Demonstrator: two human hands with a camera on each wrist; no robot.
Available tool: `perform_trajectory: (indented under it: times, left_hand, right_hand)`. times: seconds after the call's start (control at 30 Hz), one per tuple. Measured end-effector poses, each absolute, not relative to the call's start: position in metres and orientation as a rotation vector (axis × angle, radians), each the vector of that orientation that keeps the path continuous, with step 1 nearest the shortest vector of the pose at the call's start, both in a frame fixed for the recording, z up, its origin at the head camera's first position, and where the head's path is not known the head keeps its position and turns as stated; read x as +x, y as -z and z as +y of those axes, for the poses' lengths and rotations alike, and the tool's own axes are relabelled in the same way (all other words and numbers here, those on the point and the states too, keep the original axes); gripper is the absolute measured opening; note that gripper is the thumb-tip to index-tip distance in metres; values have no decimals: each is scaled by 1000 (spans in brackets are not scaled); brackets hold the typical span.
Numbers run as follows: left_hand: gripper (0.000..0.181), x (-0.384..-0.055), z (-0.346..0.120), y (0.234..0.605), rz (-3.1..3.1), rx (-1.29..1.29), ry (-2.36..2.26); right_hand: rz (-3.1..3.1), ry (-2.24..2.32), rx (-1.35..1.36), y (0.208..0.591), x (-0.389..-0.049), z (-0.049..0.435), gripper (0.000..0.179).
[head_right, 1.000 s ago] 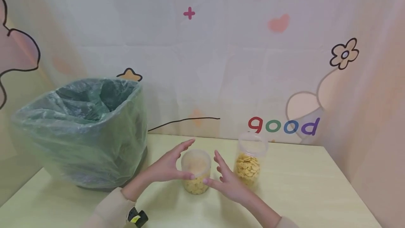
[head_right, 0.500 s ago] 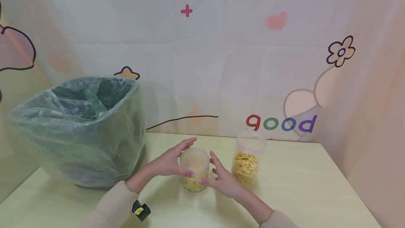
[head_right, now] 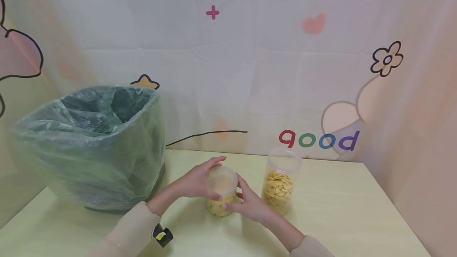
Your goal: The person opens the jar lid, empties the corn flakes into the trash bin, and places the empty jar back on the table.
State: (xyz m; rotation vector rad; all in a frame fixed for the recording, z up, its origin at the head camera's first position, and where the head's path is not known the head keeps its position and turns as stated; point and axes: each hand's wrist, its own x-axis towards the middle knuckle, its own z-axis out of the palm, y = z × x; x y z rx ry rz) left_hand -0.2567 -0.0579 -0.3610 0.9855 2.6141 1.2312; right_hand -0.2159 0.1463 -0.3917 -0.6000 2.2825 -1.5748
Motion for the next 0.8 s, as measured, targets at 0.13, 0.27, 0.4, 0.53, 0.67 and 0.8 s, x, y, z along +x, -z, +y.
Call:
perform_trajectory:
  times: [0.13,0.27,0.4,0.53,0.67,0.8]
  left_hand:
    - [98,-256,-56,360,2657,990,-1213]
    - [98,-254,-55,360,2682,980,-1208]
    - [98,-251,-53,358,2695,985,-1210]
    - [98,-248,-53,354,2704,997,-1215]
    - [97,-245,-53,351,2700,997,-1234]
    - [96,-241,-54,347,2685,989,-1281]
  right_hand:
    - [2286,1575,-598,391,-217,147,89]
    - [2259,1581,-576,390,-216,146,89]
    - [2246,1594,-560,391,-215,147,88]
    - [2246,1612,-565,393,-215,149,87]
    - [2250,1624,-559,393,-215,150,87]
    - [2281,1629,-560,391,-214,150,86]
